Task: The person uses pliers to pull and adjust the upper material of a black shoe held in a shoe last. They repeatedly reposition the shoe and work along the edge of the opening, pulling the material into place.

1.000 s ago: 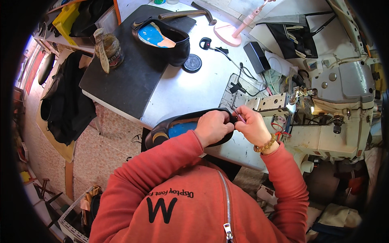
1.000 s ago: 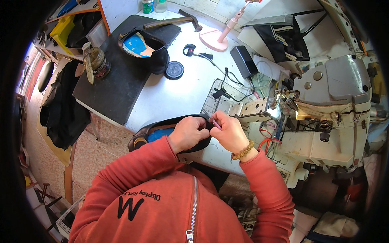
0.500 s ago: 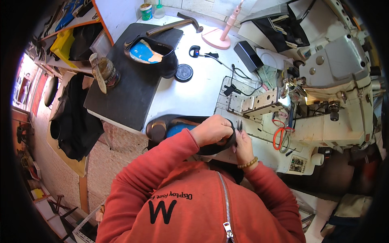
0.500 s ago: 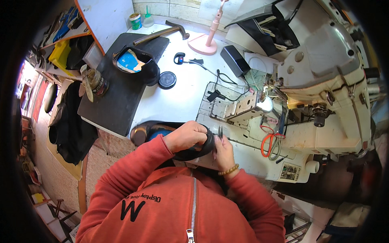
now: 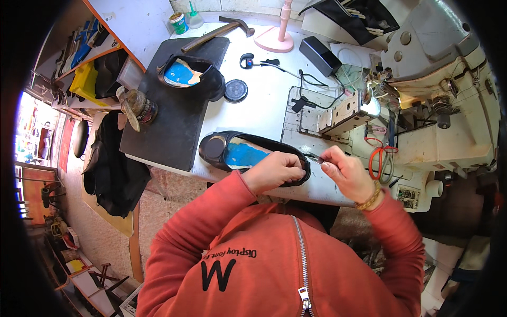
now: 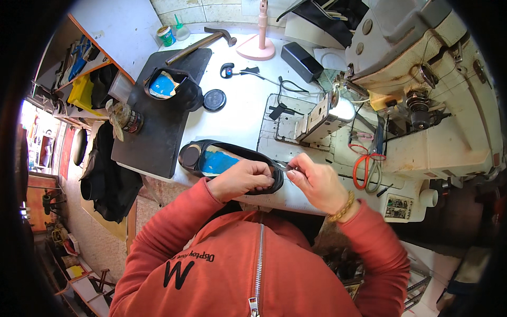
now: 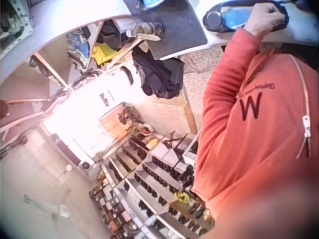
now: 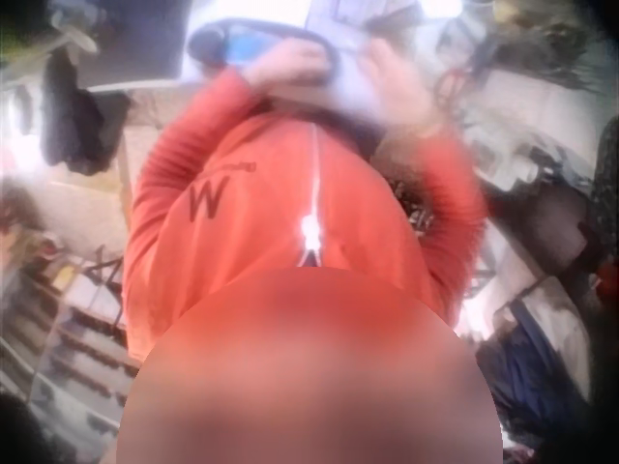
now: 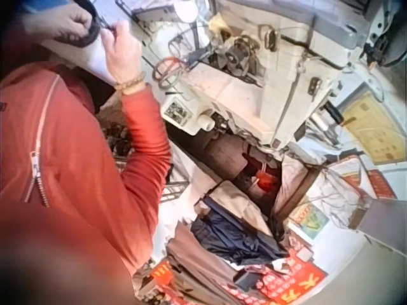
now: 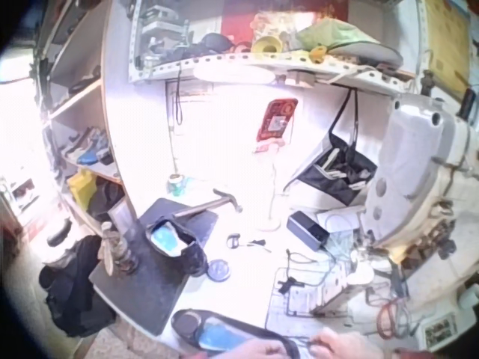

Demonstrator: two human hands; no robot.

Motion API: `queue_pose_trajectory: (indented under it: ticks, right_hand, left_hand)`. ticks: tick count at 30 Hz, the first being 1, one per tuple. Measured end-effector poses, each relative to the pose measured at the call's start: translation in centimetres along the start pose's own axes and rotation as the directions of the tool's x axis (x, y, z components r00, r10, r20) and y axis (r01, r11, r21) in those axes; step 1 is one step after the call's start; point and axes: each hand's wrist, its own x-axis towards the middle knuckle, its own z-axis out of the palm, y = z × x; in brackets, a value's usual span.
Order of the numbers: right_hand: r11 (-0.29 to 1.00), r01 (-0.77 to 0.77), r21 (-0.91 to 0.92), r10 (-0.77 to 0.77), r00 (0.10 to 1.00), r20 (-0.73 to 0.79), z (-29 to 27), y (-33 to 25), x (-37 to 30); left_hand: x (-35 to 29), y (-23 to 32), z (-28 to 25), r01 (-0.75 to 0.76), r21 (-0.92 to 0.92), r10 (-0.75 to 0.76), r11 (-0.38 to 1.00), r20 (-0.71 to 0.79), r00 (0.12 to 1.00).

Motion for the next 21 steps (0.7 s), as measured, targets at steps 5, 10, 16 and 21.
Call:
queue_pose_trajectory:
  ticks: [5,10,16,21]
  right_hand:
    - [0.873,0.3,-0.384,-0.205,0.941,0.269,-3.3,-3.2,3.0]
    - [0.701,0.432,-0.568,-0.083,0.84,0.536,-3.9,-5.7,5.2]
    - [0.612,0.505,-0.609,0.024,0.757,0.653,-3.2,-7.6,7.4]
    - [0.615,0.486,-0.621,0.088,0.74,0.666,-3.0,-8.0,7.4]
  left_hand:
    - [0.2,0.3,0.3,-0.009,0.06,0.01,0.998,-0.024,1.0]
    - [0.3,-0.3,0.1,0.005,0.03,-0.005,1.0,0.006,1.0]
    - [0.7,-1.3,0.2,-0.157,0.167,0.158,0.973,0.006,0.987]
    - [0.6,-0.8,0.4,-0.129,0.165,0.13,0.978,0.009,0.992]
